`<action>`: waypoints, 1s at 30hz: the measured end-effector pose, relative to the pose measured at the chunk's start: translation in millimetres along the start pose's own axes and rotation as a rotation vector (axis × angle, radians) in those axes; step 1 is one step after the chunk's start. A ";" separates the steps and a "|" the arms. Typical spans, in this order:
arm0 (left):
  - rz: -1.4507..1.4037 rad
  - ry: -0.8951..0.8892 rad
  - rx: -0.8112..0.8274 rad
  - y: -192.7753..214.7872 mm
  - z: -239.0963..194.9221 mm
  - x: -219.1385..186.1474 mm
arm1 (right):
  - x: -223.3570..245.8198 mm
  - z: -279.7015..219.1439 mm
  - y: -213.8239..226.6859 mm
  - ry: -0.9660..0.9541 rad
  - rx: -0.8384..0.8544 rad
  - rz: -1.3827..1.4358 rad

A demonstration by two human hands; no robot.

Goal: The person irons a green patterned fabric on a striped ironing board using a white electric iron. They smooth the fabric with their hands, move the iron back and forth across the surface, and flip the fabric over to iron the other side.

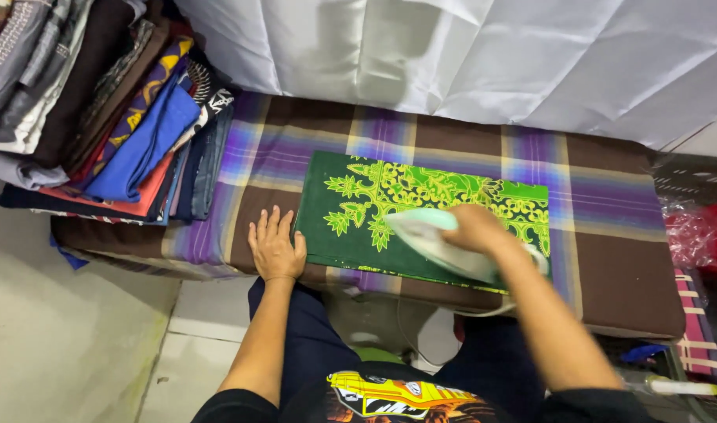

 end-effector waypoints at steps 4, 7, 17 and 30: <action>-0.008 0.005 0.003 9.6 1.6 -4.7 | -89.7 -43.9 9.4 -0.188 -0.075 0.100; -0.088 -0.044 0.013 22.0 4.2 -11.6 | -156.3 -60.8 6.3 -0.434 0.037 -0.015; -0.104 -0.049 -0.014 25.6 6.8 -12.8 | -99.8 -68.0 30.0 -0.524 -0.173 -0.011; -0.002 -0.010 -0.017 16.0 3.2 -9.2 | 60.7 89.3 26.2 0.006 -0.308 0.070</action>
Point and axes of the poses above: each hand's wrist, its own z-axis towards the middle knuckle, its own y-axis out of the back of the hand, x = y × z, the point moved 1 cm from there along z, towards the middle knuckle, and after that the axes turned 6 degrees about y, right-handed, at the moved point
